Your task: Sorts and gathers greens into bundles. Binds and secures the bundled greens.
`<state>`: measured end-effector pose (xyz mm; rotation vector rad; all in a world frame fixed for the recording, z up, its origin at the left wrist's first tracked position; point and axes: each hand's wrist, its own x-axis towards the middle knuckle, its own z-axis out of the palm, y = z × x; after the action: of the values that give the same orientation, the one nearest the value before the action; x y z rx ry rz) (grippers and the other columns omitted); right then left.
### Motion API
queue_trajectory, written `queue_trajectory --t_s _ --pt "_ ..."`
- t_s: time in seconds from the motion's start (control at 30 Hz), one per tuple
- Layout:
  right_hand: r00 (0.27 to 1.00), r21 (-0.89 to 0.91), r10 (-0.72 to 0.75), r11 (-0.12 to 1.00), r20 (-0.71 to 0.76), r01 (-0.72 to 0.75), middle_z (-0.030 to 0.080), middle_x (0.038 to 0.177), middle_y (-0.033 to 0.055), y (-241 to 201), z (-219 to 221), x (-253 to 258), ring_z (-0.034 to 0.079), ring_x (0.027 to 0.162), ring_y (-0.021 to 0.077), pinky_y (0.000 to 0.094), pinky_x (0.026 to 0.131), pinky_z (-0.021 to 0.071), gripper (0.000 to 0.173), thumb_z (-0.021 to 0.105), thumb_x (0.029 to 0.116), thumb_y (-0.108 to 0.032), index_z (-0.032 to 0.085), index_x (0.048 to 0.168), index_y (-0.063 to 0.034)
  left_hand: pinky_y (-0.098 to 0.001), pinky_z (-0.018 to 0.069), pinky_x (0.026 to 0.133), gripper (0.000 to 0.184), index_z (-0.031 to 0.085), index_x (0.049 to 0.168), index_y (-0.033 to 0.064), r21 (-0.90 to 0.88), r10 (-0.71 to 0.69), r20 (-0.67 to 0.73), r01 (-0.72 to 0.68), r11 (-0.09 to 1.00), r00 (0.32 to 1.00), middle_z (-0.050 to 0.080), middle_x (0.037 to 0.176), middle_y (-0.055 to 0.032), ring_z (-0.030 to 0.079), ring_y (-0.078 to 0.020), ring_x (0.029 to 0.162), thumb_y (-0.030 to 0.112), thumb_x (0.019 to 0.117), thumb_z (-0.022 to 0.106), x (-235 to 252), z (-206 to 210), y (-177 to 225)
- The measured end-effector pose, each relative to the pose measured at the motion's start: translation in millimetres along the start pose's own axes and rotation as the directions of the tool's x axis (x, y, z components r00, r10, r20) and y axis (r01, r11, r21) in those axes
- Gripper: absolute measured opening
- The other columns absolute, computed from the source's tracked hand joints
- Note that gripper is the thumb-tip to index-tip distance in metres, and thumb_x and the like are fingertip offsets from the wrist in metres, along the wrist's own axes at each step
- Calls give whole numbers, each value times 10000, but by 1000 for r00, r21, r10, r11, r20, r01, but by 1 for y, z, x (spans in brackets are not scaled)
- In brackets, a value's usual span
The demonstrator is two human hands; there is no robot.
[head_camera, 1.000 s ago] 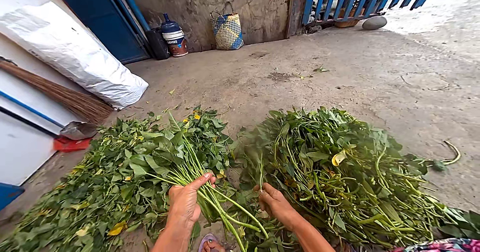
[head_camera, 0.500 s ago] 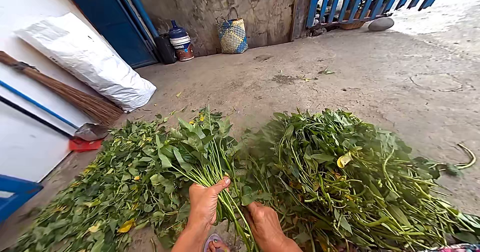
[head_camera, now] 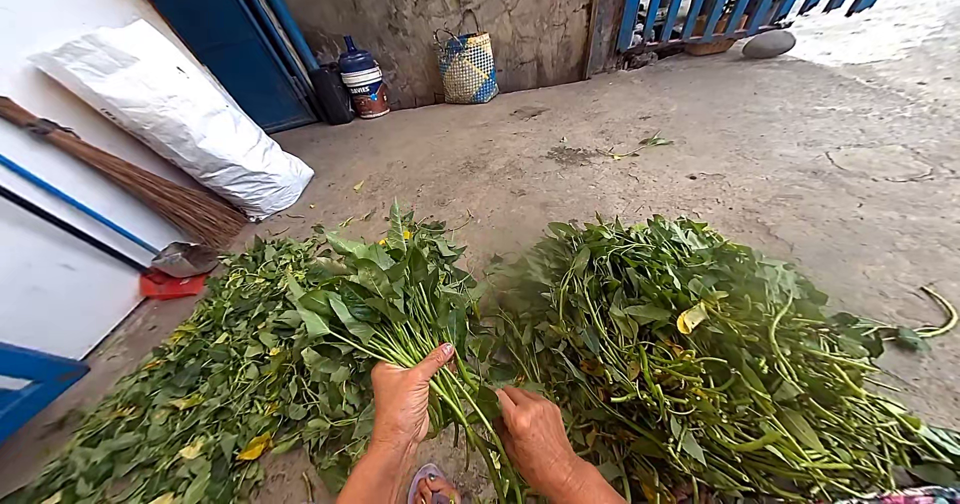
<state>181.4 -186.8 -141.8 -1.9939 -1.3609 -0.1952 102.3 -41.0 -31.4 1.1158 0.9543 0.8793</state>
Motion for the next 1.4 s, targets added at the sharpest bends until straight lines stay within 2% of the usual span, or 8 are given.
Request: queue_trajectory --t_s 0.13,0.3,0.4,0.9,1.1,1.27,1.3,1.4 --pt "927 437 123 855 354 -280 729 964 127 3 -15 22 719 898 262 482 817 578 311 519 1020 -253 692 1135 -21 -422 648 655 413 574 1119 -129 -24 -28 60 30 999 998 709 879 -251 728 -312 712 -195 753 754 -1 2 0" --pt "836 864 241 -18 493 -504 715 825 85 -10 -22 41 686 685 150 310 656 603 237 529 1069 -172 658 1081 26 -432 643 683 353 564 1141 -127 -123 -105 81 114 986 991 704 886 -264 725 -313 726 -187 819 698 2 3 0" --pt "741 828 369 -230 561 -512 716 819 126 -13 -24 46 682 646 173 318 600 604 177 589 1039 -103 656 1078 57 -440 641 674 320 575 1137 -148 -109 -109 66 116 987 992 707 888 -291 725 -346 719 -185 840 687 5 2 -2" --pt "766 840 345 -187 542 -510 688 835 140 -18 -19 63 609 566 142 254 501 511 225 661 955 4 552 1150 33 -409 646 725 421 605 1089 -134 13 -96 -30 96 995 995 730 913 -245 745 -299 801 -197 715 789 -2 10 -9" --pt "979 498 205 848 9 -182 687 760 45 -21 -1 41 688 657 173 374 596 584 174 598 997 -204 669 1044 -53 -392 628 599 323 577 1060 -125 -59 -136 -160 128 990 978 692 799 -229 700 -278 640 -187 781 728 -1 10 -6" --pt "988 255 72 961 136 -105 678 728 49 4 -11 -8 704 627 223 422 535 588 112 622 943 -122 641 1045 -80 -380 610 547 294 586 1040 -140 -52 -62 -257 50 997 964 698 767 -238 680 -284 574 -176 791 738 6 -2 2" --pt "914 175 133 961 384 -214 695 755 108 12 -19 -19 726 695 305 507 606 594 179 625 927 -124 643 1095 -64 -387 615 555 305 586 1046 -134 -42 -28 -274 17 999 961 697 766 -232 684 -284 580 -172 787 743 10 -7 5" --pt "214 -246 334 904 918 -350 650 1225 306 42 -19 -28 619 1156 525 727 922 486 681 783 880 -220 485 1480 -97 -400 630 577 365 593 1081 -102 -13 97 -328 -107 994 940 709 785 -204 708 -281 617 -176 763 755 18 -18 16"
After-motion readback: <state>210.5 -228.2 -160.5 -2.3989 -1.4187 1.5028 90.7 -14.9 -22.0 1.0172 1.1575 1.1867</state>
